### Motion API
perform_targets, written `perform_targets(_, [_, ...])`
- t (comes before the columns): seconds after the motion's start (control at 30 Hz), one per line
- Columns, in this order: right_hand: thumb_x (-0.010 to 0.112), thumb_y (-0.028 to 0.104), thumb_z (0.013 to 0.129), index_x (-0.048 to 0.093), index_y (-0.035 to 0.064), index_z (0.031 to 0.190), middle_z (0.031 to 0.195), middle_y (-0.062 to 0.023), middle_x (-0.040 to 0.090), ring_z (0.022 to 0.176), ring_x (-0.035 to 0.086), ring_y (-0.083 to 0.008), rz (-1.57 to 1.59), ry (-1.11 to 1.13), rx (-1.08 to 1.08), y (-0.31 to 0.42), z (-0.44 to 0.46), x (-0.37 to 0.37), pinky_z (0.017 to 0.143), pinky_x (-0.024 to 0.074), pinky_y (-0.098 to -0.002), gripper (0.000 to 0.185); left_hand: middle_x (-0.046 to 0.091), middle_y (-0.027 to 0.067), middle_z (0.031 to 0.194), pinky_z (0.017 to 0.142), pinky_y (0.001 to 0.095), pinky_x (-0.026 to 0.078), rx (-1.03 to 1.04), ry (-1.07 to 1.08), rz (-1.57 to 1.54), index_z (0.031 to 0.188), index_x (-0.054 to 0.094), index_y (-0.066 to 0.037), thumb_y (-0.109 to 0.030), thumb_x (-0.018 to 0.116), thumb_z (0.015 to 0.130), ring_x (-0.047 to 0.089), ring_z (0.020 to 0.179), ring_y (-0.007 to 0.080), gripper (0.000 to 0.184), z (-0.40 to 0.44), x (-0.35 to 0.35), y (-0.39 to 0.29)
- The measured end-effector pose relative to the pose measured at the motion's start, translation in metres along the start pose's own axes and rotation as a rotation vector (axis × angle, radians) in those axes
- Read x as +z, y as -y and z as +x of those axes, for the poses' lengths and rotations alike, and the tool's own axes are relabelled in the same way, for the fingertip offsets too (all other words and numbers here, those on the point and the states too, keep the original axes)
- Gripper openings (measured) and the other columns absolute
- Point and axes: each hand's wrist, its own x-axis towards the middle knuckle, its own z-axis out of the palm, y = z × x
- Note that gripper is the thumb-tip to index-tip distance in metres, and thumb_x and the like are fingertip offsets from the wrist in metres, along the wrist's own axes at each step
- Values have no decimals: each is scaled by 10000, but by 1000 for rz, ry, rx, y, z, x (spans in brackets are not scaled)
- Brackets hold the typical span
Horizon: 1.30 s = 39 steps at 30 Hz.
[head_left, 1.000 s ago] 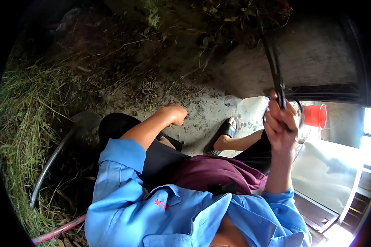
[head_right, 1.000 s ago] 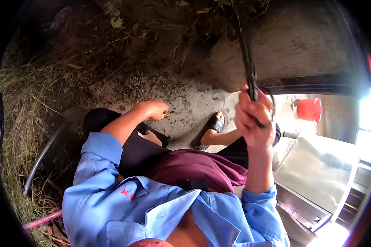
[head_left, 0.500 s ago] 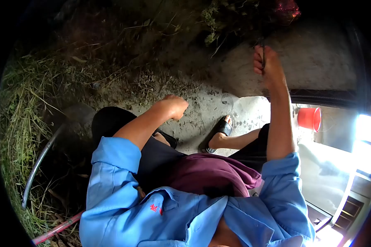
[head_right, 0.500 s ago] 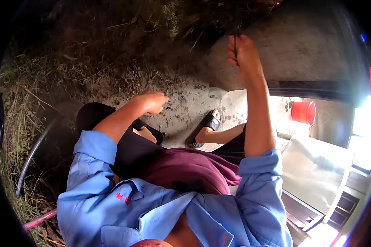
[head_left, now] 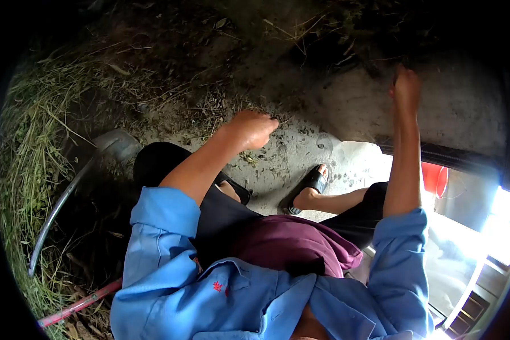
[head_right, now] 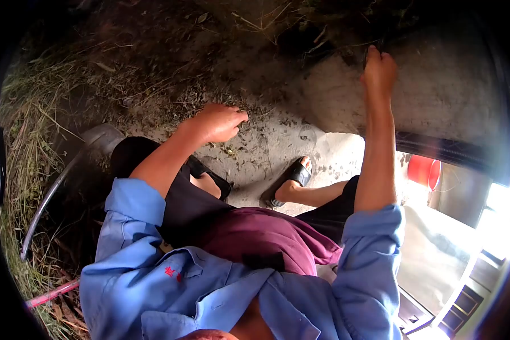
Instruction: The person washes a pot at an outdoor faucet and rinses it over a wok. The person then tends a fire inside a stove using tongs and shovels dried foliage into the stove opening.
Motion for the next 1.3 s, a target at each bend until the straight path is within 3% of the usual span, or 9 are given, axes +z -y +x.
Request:
perform_targets(0.13, [469, 281, 771, 532, -94, 799, 762, -200, 574, 733, 549, -346, -347, -327, -299, -25, 40, 21, 644, 433, -390, 381, 503, 133, 1032, 788, 398, 413, 17, 4, -49, 1068, 452, -72, -158, 454, 763, 499, 942, 307, 317, 4, -2, 0])
perform_targets(0.23, [460, 273, 761, 520, -129, 877, 879, -265, 553, 869, 502, -427, -607, -256, -360, -7, 32, 25, 783, 379, -417, 422, 523, 141, 1001, 739, 382, 448, -6, -69, -3, 1033, 473, -27, -68, 428, 750, 523, 910, 291, 289, 7, 2, 0])
perform_targets(0.43, [465, 256, 776, 510, -42, 797, 707, -106, 544, 573, 509, -196, 15, -1, -87, -24, 15, 26, 467, 394, -315, 301, 408, 165, 1192, 879, 414, 342, -50, 135, -20, 1152, 404, -73, -97, 444, 732, 433, 1061, 300, 422, 11, 2, -6])
perform_targets(0.5, [452, 246, 802, 477, 21, 826, 594, -3, 408, 454, 342, -69, 661, 185, 91, -20, -6, 22, 365, 253, -220, 227, 400, 167, 1200, 883, 414, 337, -48, 148, -28, 1149, 406, -73, -98, 446, 731, 424, 1071, 300, 421, 10, -2, -7])
perform_targets(0.6, [429, 246, 821, 462, 50, 857, 544, 30, 306, 415, 263, -55, 896, 254, 113, -16, -41, 15, 359, 195, -195, 202, 405, 167, 1192, 895, 422, 318, -34, 107, -29, 1142, 402, -75, -113, 456, 734, 410, 1085, 295, 413, 8, 4, -3])
perform_targets(0.9, [500, 272, 750, 396, 8, 951, 546, 25, 288, 404, 277, -49, 967, 281, 243, -37, -219, -44, 348, 214, -192, 349, 405, 139, 1197, 902, 419, 309, -71, 166, -23, 1154, 389, -84, -126, 464, 747, 399, 1098, 279, 416, 7, 2, -5])
perform_targets(0.97, [540, 313, 729, 372, -4, 985, 562, 11, 295, 405, 278, -58, 926, 331, 248, -33, -232, -62, 347, 223, -193, 441, 512, 121, 1055, 812, 373, 408, -36, 32, -16, 1069, 474, -55, -59, 456, 727, 491, 991, 268, 342, 7, 10, -4])
perform_targets(1.13, [445, 459, 781, 343, 19, 1113, 601, 31, 274, 463, 273, -67, 1027, 448, 156, -18, -190, -75, 379, 227, -190, 560, 457, 106, 1122, 859, 390, 357, -71, 182, -18, 1133, 425, -98, -109, 460, 746, 435, 1052, 263, 389, 13, 5, -12])
perform_targets(1.3, [447, 417, 795, 467, 15, 971, 562, 36, 279, 426, 254, -52, 847, 487, 184, 10, -95, -55, 353, 222, -194, 440, 470, 102, 1106, 819, 391, 394, -99, 191, 12, 1120, 441, -98, -103, 460, 732, 456, 1028, 262, 389, 15, 5, -4])
